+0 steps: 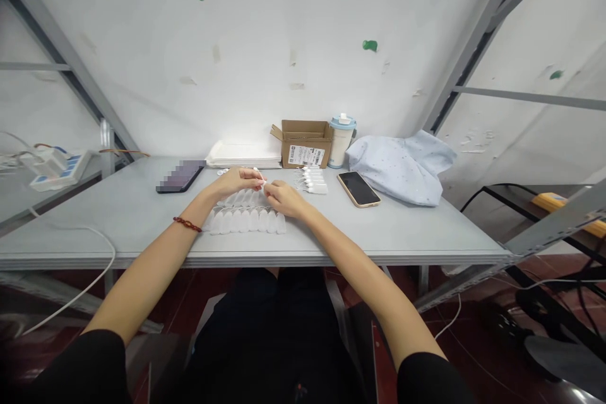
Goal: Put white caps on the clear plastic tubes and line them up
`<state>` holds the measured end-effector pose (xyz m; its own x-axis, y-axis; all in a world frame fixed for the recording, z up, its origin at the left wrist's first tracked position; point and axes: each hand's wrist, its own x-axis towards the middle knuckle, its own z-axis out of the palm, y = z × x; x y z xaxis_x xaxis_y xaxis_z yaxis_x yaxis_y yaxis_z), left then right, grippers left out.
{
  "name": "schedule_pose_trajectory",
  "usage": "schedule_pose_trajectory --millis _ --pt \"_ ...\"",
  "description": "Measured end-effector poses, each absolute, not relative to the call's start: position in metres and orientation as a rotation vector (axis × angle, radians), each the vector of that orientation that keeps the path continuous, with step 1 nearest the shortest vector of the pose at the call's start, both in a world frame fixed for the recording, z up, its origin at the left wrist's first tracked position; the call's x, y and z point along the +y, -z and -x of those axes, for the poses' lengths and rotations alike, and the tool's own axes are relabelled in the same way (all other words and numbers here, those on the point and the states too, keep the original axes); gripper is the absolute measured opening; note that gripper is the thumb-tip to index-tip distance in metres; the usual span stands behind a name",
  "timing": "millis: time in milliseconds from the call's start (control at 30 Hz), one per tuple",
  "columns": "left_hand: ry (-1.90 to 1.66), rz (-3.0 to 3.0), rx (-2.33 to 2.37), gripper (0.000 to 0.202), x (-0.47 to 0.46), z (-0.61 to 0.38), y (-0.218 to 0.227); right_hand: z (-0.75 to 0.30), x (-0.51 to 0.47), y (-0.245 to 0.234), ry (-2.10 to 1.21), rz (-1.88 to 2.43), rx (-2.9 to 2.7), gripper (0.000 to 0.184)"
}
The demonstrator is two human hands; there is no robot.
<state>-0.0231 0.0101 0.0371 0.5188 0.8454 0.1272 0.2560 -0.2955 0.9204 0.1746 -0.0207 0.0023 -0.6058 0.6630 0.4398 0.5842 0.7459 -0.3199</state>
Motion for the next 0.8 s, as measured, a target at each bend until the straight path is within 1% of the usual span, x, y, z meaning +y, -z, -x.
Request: schedule_pose_trajectory --millis 367,533,700,800 --pt "-0.759 -1.857 0.952 0.032 0.006 0.019 -0.039 -0.176 -0.022 -0.005 -0.239 0.917 -2.376 0.017" --pt "-0.724 -1.831 0.955 0.034 0.001 0.017 -0.042 -0.176 -0.024 -0.009 -0.424 0.874 -2.269 0.015" --pt "-0.762 -1.836 0.973 0.027 0.001 0.015 -0.043 -0.177 -0.026 -0.012 -0.644 0.925 -2.148 0.012" --pt "-0.811 -1.844 0.949 0.026 0.005 0.016 -0.041 -0.177 -0.026 -0.012 -0.745 0.95 -2.077 0.013"
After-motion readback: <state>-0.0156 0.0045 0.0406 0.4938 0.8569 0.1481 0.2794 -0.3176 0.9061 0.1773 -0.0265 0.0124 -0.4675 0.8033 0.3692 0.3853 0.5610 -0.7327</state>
